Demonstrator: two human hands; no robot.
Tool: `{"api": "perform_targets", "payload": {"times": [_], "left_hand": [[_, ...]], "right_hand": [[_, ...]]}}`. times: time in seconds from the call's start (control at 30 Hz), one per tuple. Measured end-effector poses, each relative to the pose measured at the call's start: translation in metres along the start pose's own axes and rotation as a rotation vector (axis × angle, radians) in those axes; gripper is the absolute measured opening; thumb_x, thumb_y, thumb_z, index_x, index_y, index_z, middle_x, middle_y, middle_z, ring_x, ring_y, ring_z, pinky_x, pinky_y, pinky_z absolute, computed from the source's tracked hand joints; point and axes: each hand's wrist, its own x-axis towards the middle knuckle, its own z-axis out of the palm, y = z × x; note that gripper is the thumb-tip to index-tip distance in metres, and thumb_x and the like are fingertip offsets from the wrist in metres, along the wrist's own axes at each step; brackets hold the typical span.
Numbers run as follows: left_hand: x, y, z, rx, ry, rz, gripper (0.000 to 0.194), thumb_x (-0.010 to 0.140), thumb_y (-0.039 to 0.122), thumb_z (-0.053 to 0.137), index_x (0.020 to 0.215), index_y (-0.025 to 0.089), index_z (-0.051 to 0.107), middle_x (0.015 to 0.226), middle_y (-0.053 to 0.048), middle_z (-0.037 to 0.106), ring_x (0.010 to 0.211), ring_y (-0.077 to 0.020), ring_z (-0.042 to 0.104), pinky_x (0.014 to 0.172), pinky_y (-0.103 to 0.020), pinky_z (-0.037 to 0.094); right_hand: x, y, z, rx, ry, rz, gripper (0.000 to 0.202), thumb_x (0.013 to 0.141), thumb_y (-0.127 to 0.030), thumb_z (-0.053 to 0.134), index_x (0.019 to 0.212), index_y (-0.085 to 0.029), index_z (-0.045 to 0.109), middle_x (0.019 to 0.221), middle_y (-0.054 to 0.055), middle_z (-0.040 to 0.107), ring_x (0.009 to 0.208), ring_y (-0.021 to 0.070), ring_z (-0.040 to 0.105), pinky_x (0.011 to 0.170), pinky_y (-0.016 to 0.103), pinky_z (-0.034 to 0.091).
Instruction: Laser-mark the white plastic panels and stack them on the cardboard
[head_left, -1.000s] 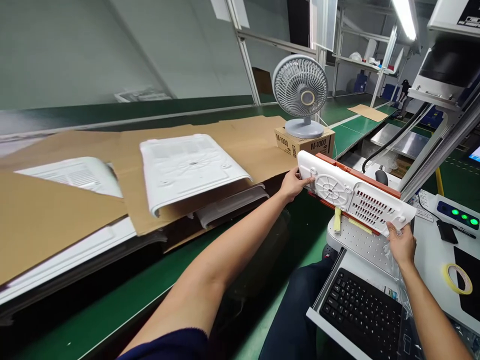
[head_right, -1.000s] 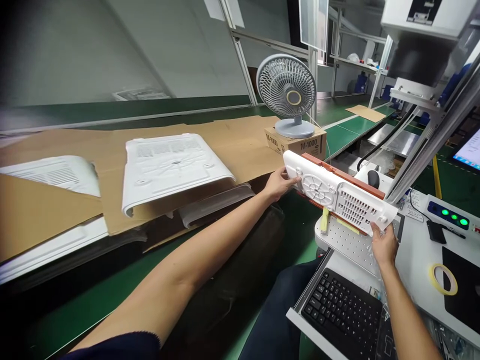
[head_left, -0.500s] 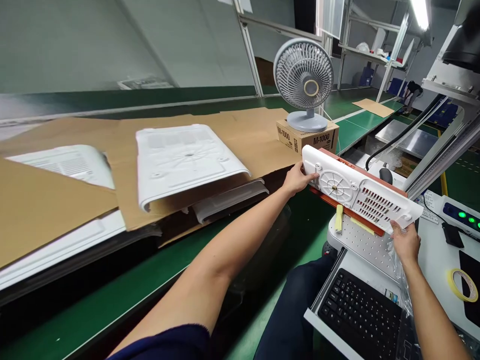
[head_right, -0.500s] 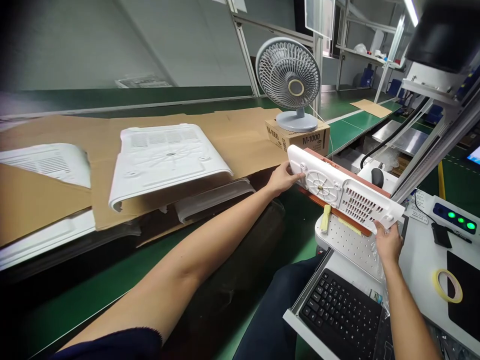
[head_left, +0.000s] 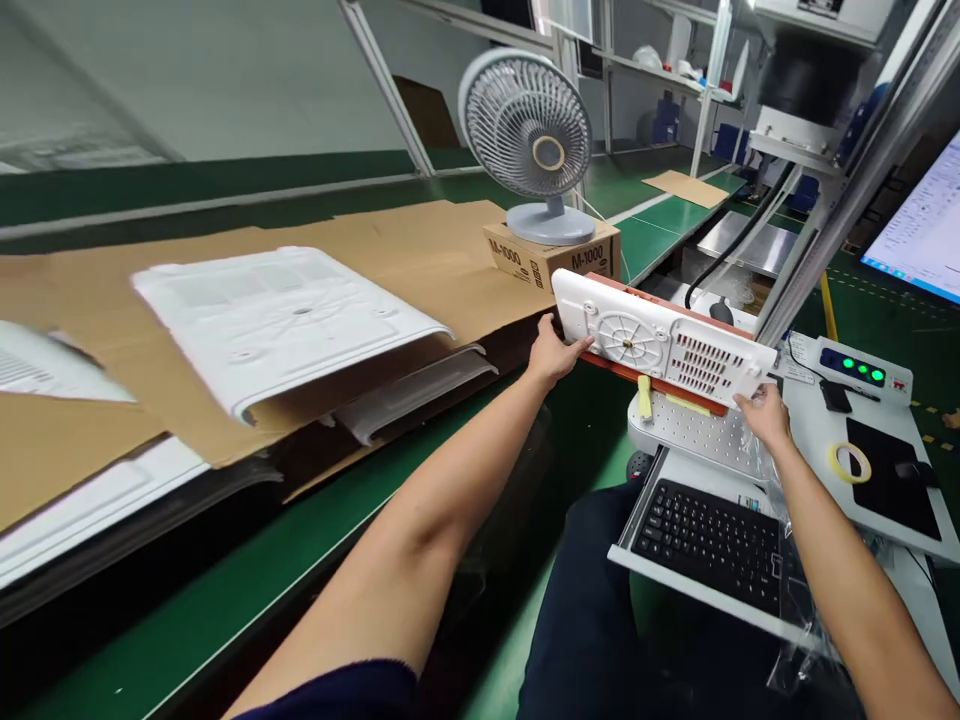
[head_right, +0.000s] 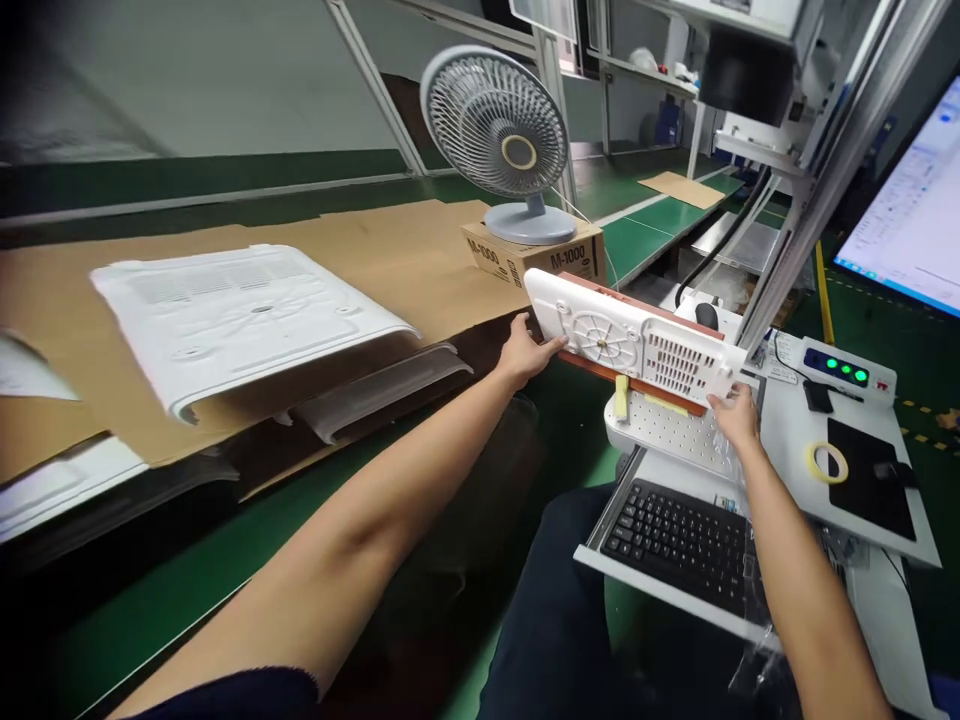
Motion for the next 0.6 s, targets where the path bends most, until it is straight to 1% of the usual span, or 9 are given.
{"api": "perform_targets", "payload": {"times": [0.03, 0.1, 0.17, 0.2, 0.27, 0.33, 0.4, 0.47, 0.6], "left_hand": [[-0.022, 0.000, 0.001, 0.006, 0.013, 0.010, 0.100, 0.078, 0.052, 0.089, 0.159, 0.010, 0.048, 0.151, -0.030, 0.064, 0.136, -0.0443, 0.064, 0.115, -0.056, 0.047], [-0.076, -0.002, 0.001, 0.006, -0.006, 0.058, 0.076, 0.087, 0.054, 0.079, 0.147, 0.011, 0.061, 0.141, -0.027, 0.071, 0.127, -0.0409, 0.070, 0.110, -0.054, 0.052], [-0.141, -0.005, 0.002, -0.016, -0.105, 0.127, 0.045, 0.093, 0.053, 0.071, 0.119, 0.017, 0.075, 0.117, -0.018, 0.080, 0.108, -0.0354, 0.076, 0.102, -0.049, 0.057], [-0.176, -0.006, 0.003, -0.020, -0.159, 0.155, 0.036, 0.095, 0.053, 0.068, 0.106, 0.021, 0.077, 0.106, -0.013, 0.082, 0.098, -0.0325, 0.077, 0.097, -0.047, 0.059], [-0.242, -0.006, 0.008, -0.038, -0.279, 0.220, 0.030, 0.099, 0.052, 0.064, 0.098, 0.025, 0.077, 0.098, -0.009, 0.082, 0.090, -0.0299, 0.077, 0.090, -0.045, 0.061], [-0.301, -0.004, 0.019, -0.062, -0.384, 0.286, 0.024, 0.100, 0.048, 0.065, 0.098, 0.029, 0.078, 0.102, -0.008, 0.083, 0.098, -0.0309, 0.079, 0.094, -0.047, 0.062], [-0.351, 0.003, 0.035, -0.096, -0.505, 0.377, 0.018, 0.101, 0.042, 0.065, 0.101, 0.031, 0.078, 0.108, -0.008, 0.084, 0.114, -0.0322, 0.078, 0.105, -0.049, 0.061], [-0.392, 0.012, 0.056, -0.105, -0.645, 0.525, 0.018, 0.104, 0.037, 0.061, 0.109, 0.030, 0.077, 0.115, -0.009, 0.082, 0.130, -0.0320, 0.073, 0.116, -0.051, 0.057], [-0.454, 0.034, 0.110, 0.031, -0.850, 0.811, 0.031, 0.109, 0.037, 0.058, 0.131, 0.022, 0.073, 0.141, -0.016, 0.073, 0.155, -0.0361, 0.053, 0.130, -0.057, 0.046]], "right_hand": [[-0.015, 0.002, -0.011, 0.024, -0.018, 0.001, 0.060, 0.084, -0.046, 0.085, 0.132, -0.017, 0.066, 0.127, 0.014, 0.077, 0.076, 0.0198, 0.071, 0.075, 0.033, 0.056], [-0.056, 0.006, -0.039, 0.083, -0.083, -0.007, 0.059, 0.087, -0.059, 0.081, 0.129, -0.018, 0.068, 0.126, 0.012, 0.077, 0.066, 0.0178, 0.067, 0.071, 0.034, 0.056], [-0.107, 0.015, -0.071, 0.142, -0.166, -0.016, 0.058, 0.089, -0.071, 0.075, 0.113, -0.018, 0.073, 0.120, 0.011, 0.079, 0.057, 0.0148, 0.061, 0.071, 0.035, 0.054], [-0.133, 0.022, -0.087, 0.169, -0.199, -0.012, 0.059, 0.090, -0.075, 0.075, 0.107, -0.018, 0.073, 0.118, 0.011, 0.079, 0.056, 0.0140, 0.060, 0.071, 0.034, 0.054], [-0.184, 0.040, -0.116, 0.238, -0.265, 0.028, 0.059, 0.090, -0.076, 0.078, 0.103, -0.018, 0.072, 0.115, 0.011, 0.079, 0.056, 0.0127, 0.058, 0.070, 0.033, 0.051], [-0.227, 0.062, -0.135, 0.287, -0.264, 0.108, 0.059, 0.090, -0.074, 0.081, 0.102, -0.018, 0.072, 0.108, 0.011, 0.079, 0.056, 0.0126, 0.057, 0.068, 0.031, 0.048], [-0.262, 0.084, -0.143, 0.320, -0.216, 0.195, 0.060, 0.088, -0.075, 0.084, 0.102, -0.018, 0.072, 0.096, 0.009, 0.078, 0.056, 0.0137, 0.058, 0.065, 0.030, 0.046], [-0.291, 0.102, -0.144, 0.348, -0.174, 0.263, 0.063, 0.085, -0.077, 0.085, 0.100, -0.018, 0.071, 0.085, 0.007, 0.075, 0.055, 0.0150, 0.058, 0.062, 0.029, 0.045], [-0.329, 0.121, -0.137, 0.384, -0.160, 0.347, 0.068, 0.082, -0.081, 0.084, 0.097, -0.017, 0.070, 0.076, 0.006, 0.072, 0.053, 0.0149, 0.058, 0.057, 0.027, 0.042]]}}
